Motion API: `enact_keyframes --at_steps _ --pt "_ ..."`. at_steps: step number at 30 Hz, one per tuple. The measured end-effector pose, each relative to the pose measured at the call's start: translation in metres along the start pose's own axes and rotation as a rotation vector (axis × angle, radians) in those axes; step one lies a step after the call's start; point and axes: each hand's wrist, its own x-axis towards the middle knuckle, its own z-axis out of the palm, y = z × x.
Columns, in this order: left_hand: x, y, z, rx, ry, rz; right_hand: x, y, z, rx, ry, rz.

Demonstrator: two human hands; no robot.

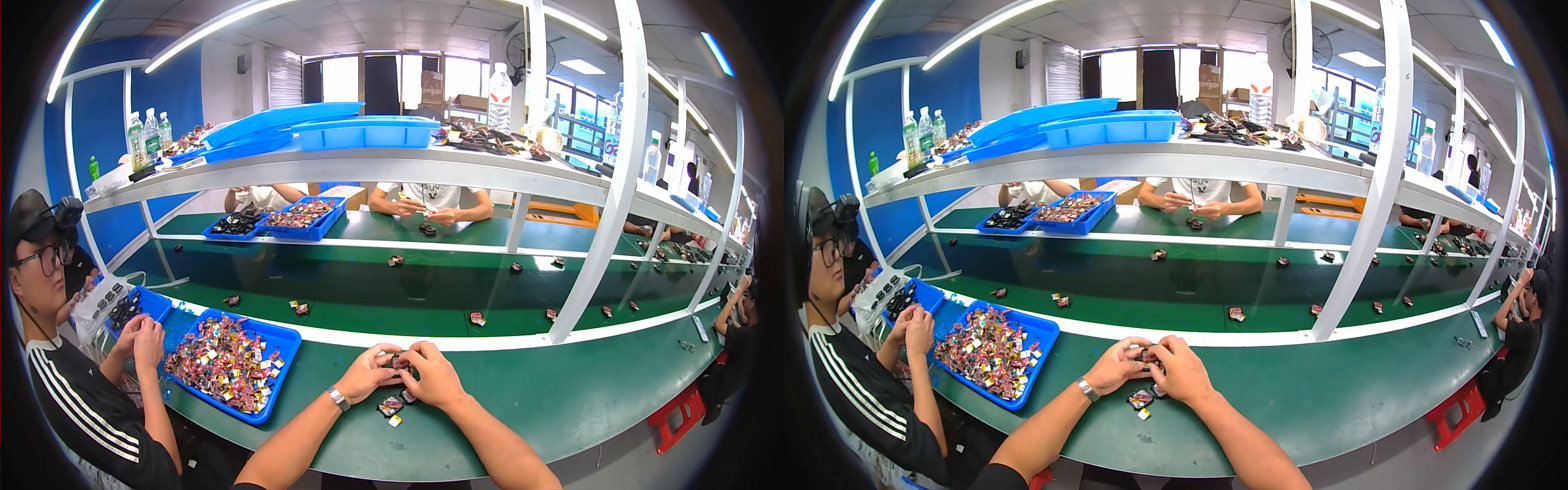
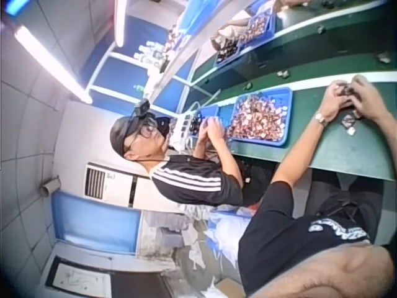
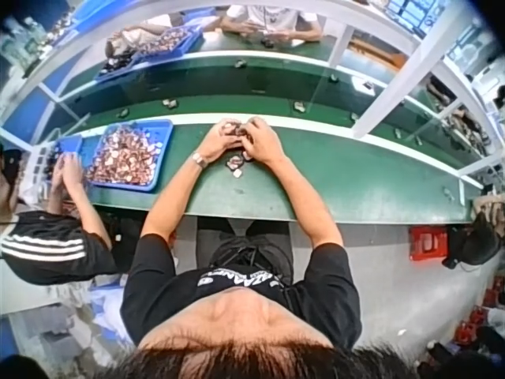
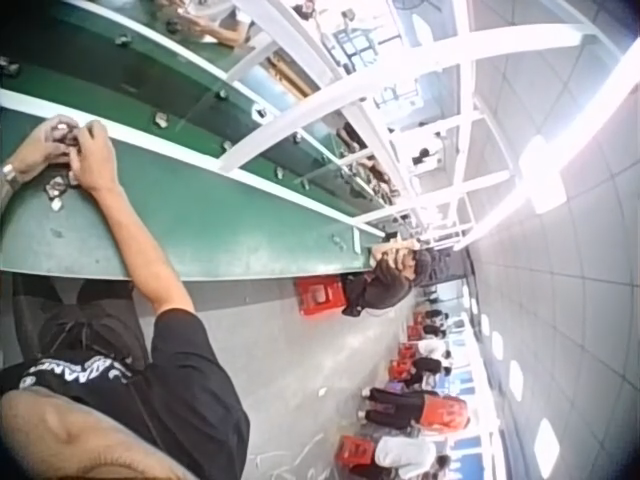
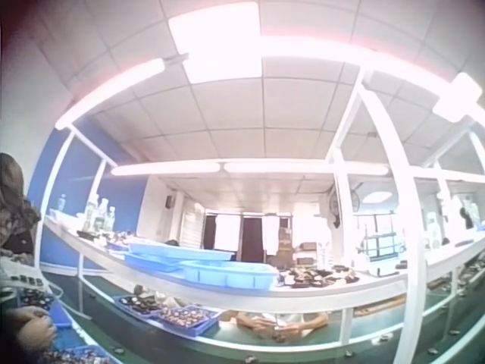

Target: The recorder is sitting at a workstation sorting and inspecting small electronic components on a conveyor belt in a factory setting.

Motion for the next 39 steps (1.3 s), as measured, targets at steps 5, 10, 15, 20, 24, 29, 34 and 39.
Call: enact_keyframes --at_steps 5,10,15,20,24,29,34,39 --pt "0.001 -0.005 0.0 0.086 0.005 0.002 -0.001 0.011 0.004 0.021 0.017 -0.071" --pt "0.002 -0.005 -0.003 0.092 -0.005 0.025 -0.001 0.013 0.005 0.091 0.007 -0.049" --pt "0.002 -0.005 -0.004 0.09 -0.038 0.07 -0.003 0.014 0.005 0.081 0.014 -0.035" --pt "0.001 -0.001 -0.002 0.135 -0.058 0.076 -0.003 0.012 0.004 0.076 0.014 -0.021" --pt "-0.001 0.0 -0.001 0.12 -0.06 0.052 0.0 0.01 -0.001 0.077 -0.019 -0.063" --pt "0.0 0.001 0.003 0.048 -0.045 0.001 0.001 0.013 -0.006 0.113 -0.057 -0.15" --pt "0.002 -0.005 -0.003 0.042 -0.028 0.013 -0.003 0.012 0.0 0.145 -0.023 -0.01" --pt "0.001 -0.004 0.001 0.023 -0.045 0.022 -0.005 0.013 0.01 0.178 0.047 0.017"
